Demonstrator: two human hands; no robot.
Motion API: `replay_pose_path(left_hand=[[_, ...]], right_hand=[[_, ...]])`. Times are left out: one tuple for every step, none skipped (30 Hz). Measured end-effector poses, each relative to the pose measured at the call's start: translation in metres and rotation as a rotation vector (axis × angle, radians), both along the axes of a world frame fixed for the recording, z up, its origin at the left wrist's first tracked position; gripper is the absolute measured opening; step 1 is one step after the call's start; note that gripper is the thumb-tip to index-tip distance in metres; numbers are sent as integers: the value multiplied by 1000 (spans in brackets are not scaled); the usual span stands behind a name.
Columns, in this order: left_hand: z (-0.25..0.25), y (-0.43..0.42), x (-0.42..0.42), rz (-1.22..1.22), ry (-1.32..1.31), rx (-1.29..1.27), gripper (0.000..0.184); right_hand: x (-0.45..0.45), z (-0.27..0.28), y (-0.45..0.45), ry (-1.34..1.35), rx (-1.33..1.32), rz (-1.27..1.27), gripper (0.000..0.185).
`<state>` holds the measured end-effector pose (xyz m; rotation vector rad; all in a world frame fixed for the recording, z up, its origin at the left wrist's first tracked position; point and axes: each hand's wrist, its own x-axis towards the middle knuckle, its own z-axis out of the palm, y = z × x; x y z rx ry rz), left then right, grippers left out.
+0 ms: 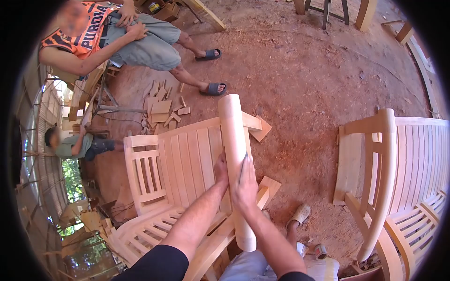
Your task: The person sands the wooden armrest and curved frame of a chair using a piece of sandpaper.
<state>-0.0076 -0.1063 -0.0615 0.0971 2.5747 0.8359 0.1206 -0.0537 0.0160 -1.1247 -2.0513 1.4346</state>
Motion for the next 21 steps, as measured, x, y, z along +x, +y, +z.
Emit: replay_pose_path(left_hand=[[-2, 0, -1, 0, 1, 24, 75], [-4, -2, -2, 2, 1, 47, 75], [-6, -4, -1, 5, 1, 68, 76], [-7, -5, -2, 19, -13, 76, 75], [-8, -5, -2, 31, -29, 85, 74], [-8, -4, -2, 44, -46, 99, 74], [-6, -2, 0, 25, -35, 70, 73], [-3, 1, 0, 8, -18, 44, 71], [0, 0, 1, -5, -3, 13, 70], [0, -1, 1, 6, -12, 10, 70], [0, -1, 2, 16, -20, 7, 70], [-1, 1, 0, 27, -24, 7, 70], [-1, 1, -1, 21, -5, 6, 70], [-2, 1, -1, 13, 9, 2, 70], [-4, -1, 1, 7, 22, -1, 70], [-9, -3, 1, 18, 13, 32, 70], [-15, -6, -1, 26, 6, 64, 70], [-11, -4, -2, 32, -1, 96, 70], [-6, -3, -3, 20, 2, 61, 70], [-2, -2, -1, 10, 0, 31, 71], [4, 2, 1, -1, -5, 2, 71]], right_hand=[[-24, -11, 18, 25, 32, -22, 54], [-49, -23, 35, 49, 63, -42, 54], [-69, -27, 50, 25, 57, -51, 54], [-89, -28, 62, 2, 50, -63, 54], [-97, -28, 66, -23, 45, -76, 54], [-86, -23, 59, 4, 68, -57, 55], [-61, -14, 44, 33, 96, -35, 55], [-39, -9, 27, 67, 127, -10, 55], [-11, -8, -1, 21, 184, 23, 56], [7, -9, -18, -24, 240, 56, 56], [4, -8, -16, -1, 228, 40, 56], [-2, -8, -10, 26, 220, 25, 56], [-9, -5, -4, 50, 207, 5, 56], [-31, -11, 14, 69, 157, -41, 56], [-58, -15, 39, 58, 76, -42, 55], [-75, -18, 56, 48, -3, -43, 55], [-78, -20, 60, 70, 8, -33, 55], [-80, -21, 64, 94, 19, -24, 55], [-80, -20, 66, 113, 31, -16, 55], [-62, -15, 50, 107, 91, -6, 56], [-30, -6, 22, 97, 153, 3, 57]])
